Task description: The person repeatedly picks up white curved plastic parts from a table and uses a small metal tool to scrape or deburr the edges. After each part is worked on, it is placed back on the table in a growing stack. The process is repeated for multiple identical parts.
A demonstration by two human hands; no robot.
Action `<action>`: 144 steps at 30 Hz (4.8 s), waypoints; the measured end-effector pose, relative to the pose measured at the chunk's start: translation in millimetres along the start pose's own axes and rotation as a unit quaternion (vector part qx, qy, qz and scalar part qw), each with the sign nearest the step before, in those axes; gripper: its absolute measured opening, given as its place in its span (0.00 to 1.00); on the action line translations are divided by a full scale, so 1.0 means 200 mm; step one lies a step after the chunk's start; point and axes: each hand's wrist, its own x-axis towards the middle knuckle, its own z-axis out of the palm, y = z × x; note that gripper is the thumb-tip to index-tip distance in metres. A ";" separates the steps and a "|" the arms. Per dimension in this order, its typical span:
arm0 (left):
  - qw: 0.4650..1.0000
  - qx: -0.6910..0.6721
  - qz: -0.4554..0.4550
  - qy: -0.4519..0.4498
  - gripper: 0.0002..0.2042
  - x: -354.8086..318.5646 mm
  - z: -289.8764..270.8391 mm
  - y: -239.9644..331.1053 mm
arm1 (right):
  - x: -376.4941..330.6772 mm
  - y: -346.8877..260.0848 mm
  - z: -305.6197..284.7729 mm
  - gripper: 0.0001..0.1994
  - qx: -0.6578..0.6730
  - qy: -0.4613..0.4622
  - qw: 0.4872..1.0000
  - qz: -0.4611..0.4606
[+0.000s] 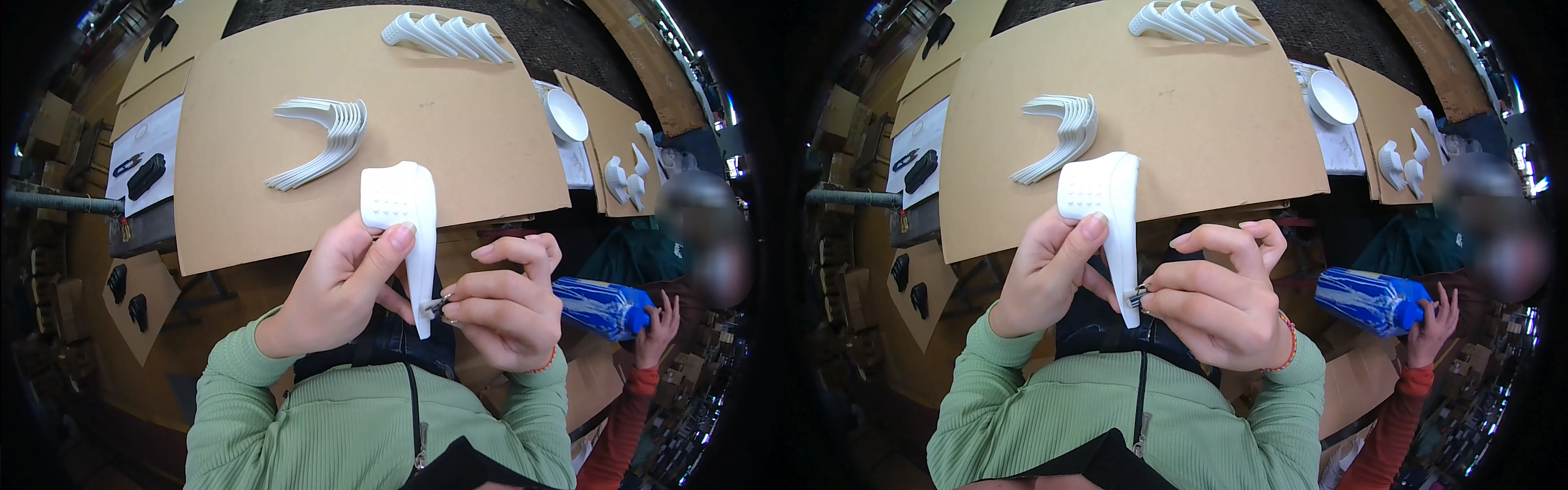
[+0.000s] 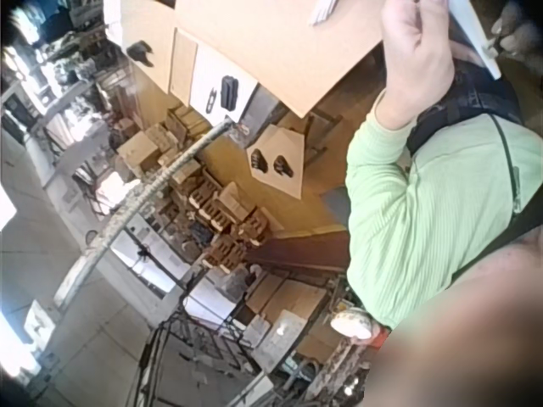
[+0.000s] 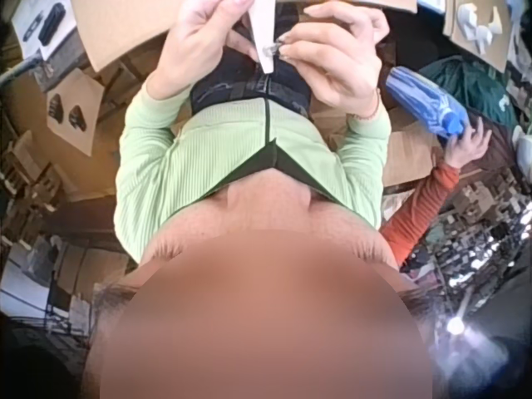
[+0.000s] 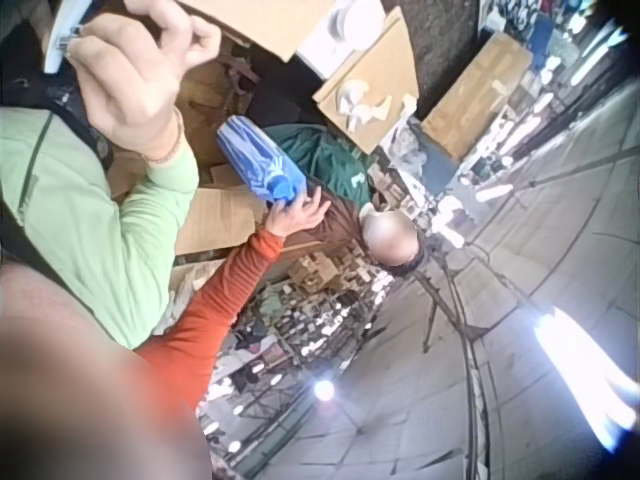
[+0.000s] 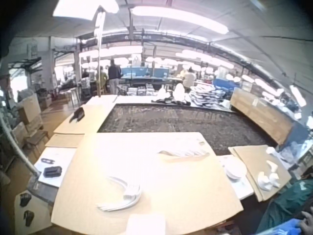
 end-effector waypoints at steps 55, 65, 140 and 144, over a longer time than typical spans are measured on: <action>0.977 0.050 0.153 0.142 0.13 0.77 -0.85 0.41 | -0.14 0.18 0.09 0.08 0.207 0.205 0.950 0.113; 0.866 0.463 0.029 0.189 0.22 0.67 -1.14 0.44 | -0.19 0.23 0.09 0.07 0.231 0.233 0.929 0.172; 0.880 0.436 0.108 0.155 0.11 0.13 -0.71 0.35 | 0.06 1.77 -0.41 0.03 -0.422 0.088 0.813 0.392; 0.855 0.433 0.173 0.227 0.08 0.04 -0.70 0.38 | 0.06 1.80 -0.40 0.03 -0.424 0.076 0.814 0.389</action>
